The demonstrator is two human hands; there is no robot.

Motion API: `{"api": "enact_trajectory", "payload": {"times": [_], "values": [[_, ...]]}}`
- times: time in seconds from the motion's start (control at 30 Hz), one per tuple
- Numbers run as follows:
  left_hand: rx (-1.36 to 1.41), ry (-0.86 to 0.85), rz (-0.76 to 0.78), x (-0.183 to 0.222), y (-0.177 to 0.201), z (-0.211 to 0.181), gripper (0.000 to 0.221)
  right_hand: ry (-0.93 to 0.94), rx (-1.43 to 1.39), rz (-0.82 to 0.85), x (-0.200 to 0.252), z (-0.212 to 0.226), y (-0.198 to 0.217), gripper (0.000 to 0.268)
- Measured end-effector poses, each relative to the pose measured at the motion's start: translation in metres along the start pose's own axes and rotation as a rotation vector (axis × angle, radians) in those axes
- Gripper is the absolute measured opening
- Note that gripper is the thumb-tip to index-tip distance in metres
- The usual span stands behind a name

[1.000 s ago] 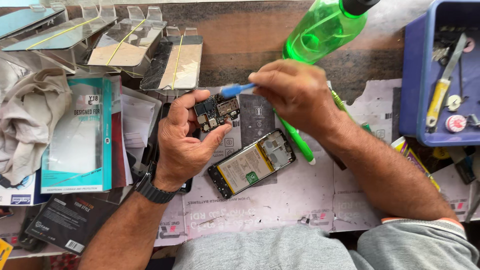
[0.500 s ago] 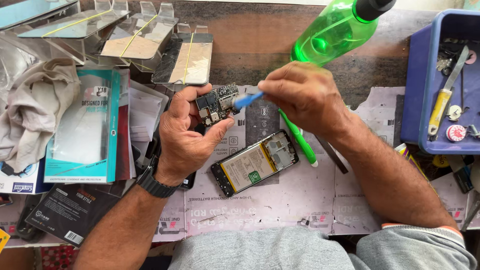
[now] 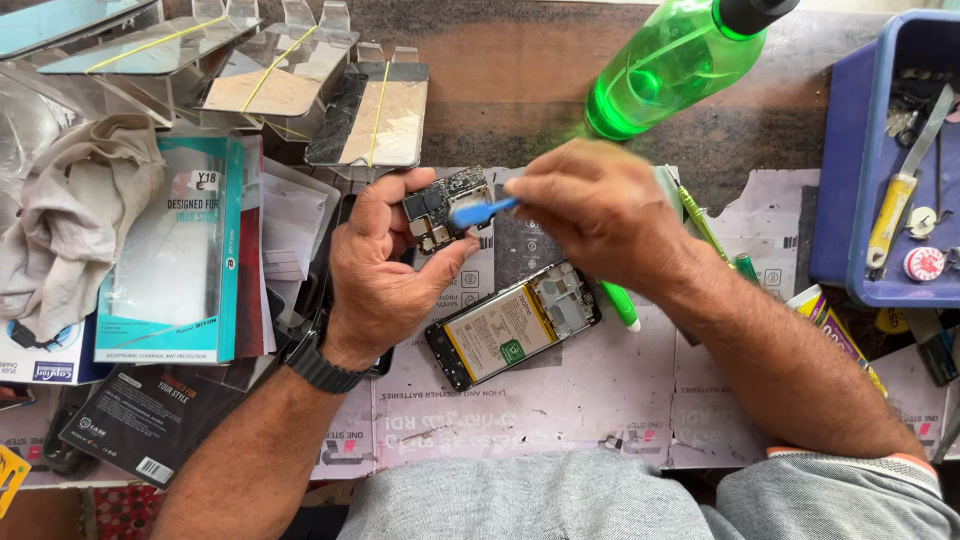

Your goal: The person cleans a circuit board and a mobile phone chassis using a blue brush and a liquid, then aligns and presses the circuit board into the phone frame.

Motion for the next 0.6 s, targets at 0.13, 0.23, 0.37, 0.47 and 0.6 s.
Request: {"api": "enact_trajectory", "payload": {"times": [0.13,0.23,0.37,0.47,0.6], "values": [[-0.073,0.012,-0.010,-0.0010,0.0003,0.0015,0.060,-0.106,-0.022,-0.049,0.0000,-0.0092,0.0050,0.019],[-0.058,0.007,-0.009,-0.0005,-0.0003,0.0000,0.060,-0.116,-0.042,-0.047,-0.0004,-0.0088,0.0045,0.019],[-0.071,-0.036,0.010,0.0012,-0.0029,-0.0021,0.059,-0.118,-0.010,-0.029,0.0014,-0.0110,0.0033,0.016],[-0.042,-0.034,0.009,0.0004,-0.0042,-0.0010,0.059,-0.058,0.000,-0.048,-0.0009,-0.0055,0.0027,0.017],[-0.083,-0.021,0.013,0.0007,-0.0046,-0.0017,0.063,-0.127,-0.026,-0.067,-0.0031,-0.0095,0.0099,0.019]]}}
Point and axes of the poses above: each hand's wrist, its own x-axis away from the middle knuckle, its own y-axis out of the back of the hand, z = x × y, the point moved 8 cm from there along -x, towards the middle knuckle
